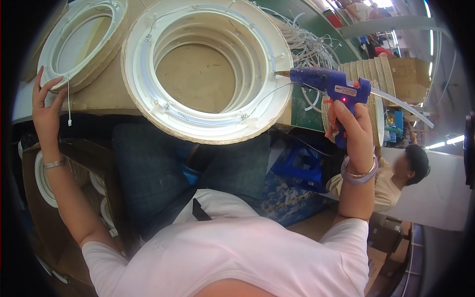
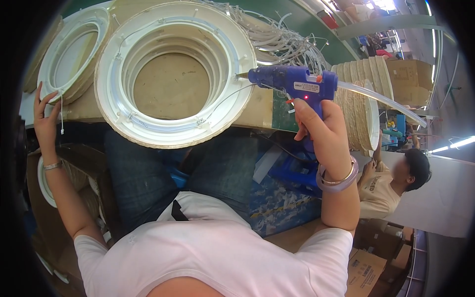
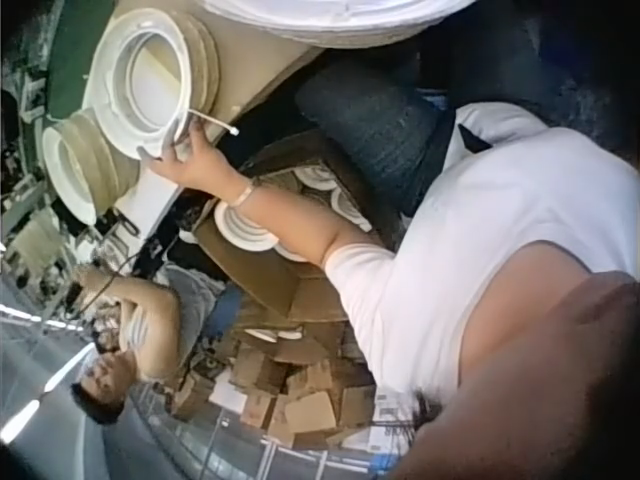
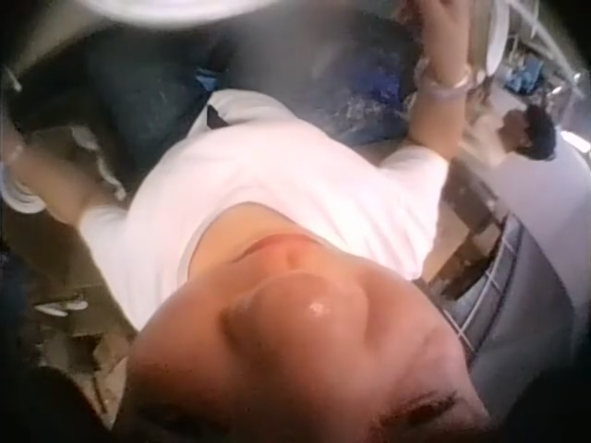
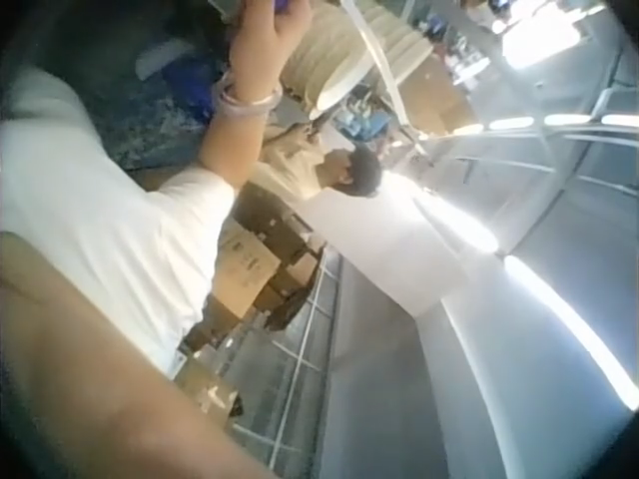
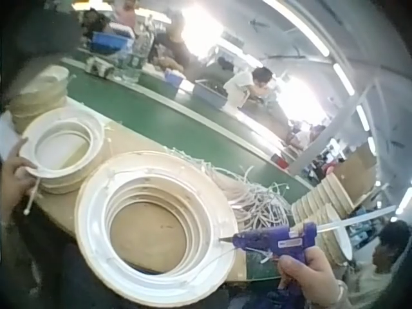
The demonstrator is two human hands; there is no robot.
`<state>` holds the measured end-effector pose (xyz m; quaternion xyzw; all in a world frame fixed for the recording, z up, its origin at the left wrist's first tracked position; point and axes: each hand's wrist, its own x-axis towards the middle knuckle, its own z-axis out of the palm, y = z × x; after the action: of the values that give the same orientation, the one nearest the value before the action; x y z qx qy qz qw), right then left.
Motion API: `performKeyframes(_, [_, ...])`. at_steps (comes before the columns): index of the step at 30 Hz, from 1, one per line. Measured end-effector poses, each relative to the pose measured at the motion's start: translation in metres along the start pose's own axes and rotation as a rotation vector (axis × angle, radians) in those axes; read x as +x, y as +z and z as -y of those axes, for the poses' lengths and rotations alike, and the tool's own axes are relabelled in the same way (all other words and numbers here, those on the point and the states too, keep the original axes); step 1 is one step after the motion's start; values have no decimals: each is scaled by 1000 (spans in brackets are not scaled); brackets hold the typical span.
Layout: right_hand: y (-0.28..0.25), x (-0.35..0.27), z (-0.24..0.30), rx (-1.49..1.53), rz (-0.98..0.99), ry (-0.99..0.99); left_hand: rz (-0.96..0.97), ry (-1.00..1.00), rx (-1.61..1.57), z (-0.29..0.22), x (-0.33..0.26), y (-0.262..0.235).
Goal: Using a hot glue gun to secure wiring onto circular plastic lighting fixture components.
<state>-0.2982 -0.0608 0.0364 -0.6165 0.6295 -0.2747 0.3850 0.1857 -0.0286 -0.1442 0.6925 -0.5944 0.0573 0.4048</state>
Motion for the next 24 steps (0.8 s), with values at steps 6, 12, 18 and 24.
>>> performKeyframes(6, [-1,0,2,-18,-8,-9,0,16,0,0,1,-1])
performKeyframes(12, [-3,-1,5,-3,-44,-15,-7,15,-6,-2,1,-1])
performKeyframes(18, [-6,-2,7,-41,-9,6,-4,7,-12,-1,0,-1])
performKeyframes(24, [-5,-3,8,-70,-49,21,-3,8,-33,0,2,1])
